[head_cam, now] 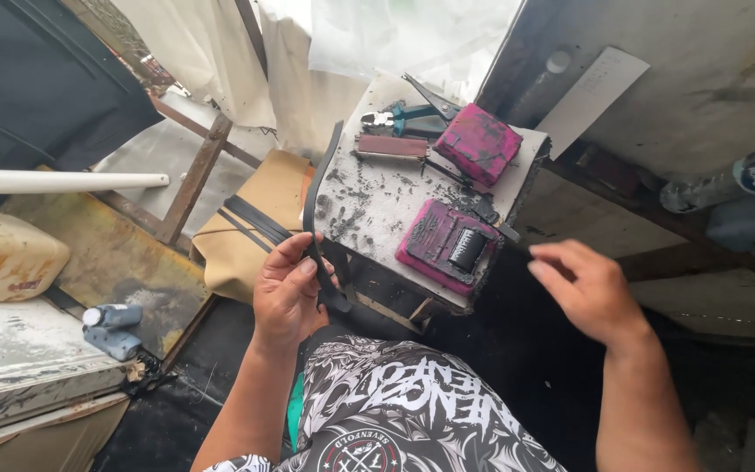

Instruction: Sanding the edges of leather straps and hanging them on a line using clothespins for finishing.

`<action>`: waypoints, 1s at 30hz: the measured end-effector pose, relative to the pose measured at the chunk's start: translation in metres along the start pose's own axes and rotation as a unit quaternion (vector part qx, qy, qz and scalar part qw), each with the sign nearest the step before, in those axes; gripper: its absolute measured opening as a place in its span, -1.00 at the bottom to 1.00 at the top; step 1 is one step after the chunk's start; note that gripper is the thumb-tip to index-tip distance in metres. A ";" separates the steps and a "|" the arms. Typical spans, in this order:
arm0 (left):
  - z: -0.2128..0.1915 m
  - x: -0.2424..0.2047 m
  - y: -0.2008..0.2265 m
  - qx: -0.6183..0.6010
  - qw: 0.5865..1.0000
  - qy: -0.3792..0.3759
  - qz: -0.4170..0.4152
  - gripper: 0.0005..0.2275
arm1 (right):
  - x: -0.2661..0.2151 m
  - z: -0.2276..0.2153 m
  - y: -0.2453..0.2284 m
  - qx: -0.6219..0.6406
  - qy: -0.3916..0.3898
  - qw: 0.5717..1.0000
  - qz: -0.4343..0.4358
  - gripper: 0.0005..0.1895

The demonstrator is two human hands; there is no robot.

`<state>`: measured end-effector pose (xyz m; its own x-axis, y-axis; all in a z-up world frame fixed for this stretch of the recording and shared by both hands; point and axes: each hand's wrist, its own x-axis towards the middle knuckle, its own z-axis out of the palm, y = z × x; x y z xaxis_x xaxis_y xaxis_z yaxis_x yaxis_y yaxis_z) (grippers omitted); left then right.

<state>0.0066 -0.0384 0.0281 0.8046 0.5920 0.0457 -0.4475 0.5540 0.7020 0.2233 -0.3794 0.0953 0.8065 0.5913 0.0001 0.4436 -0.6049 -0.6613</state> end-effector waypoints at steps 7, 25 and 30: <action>-0.032 0.004 -0.017 0.057 0.996 -0.001 0.073 -0.69 | 0.108 0.039 -0.084 -0.276 0.083 0.889 -0.355 -0.84; -0.021 -0.006 -0.001 -0.020 0.998 0.049 0.045 -0.68 | 0.204 0.108 -0.115 -0.443 -0.029 0.852 -0.276 -0.72; -0.007 -0.009 0.006 -0.027 0.999 0.022 0.034 -0.61 | 0.147 0.065 -0.143 -0.104 -0.025 0.957 -0.269 -0.55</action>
<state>-0.0059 -0.0357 0.0268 0.7548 0.6533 0.0597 -0.5212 0.5419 0.6593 0.2523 -0.1712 0.1409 0.4227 0.8686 0.2587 0.8613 -0.2962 -0.4129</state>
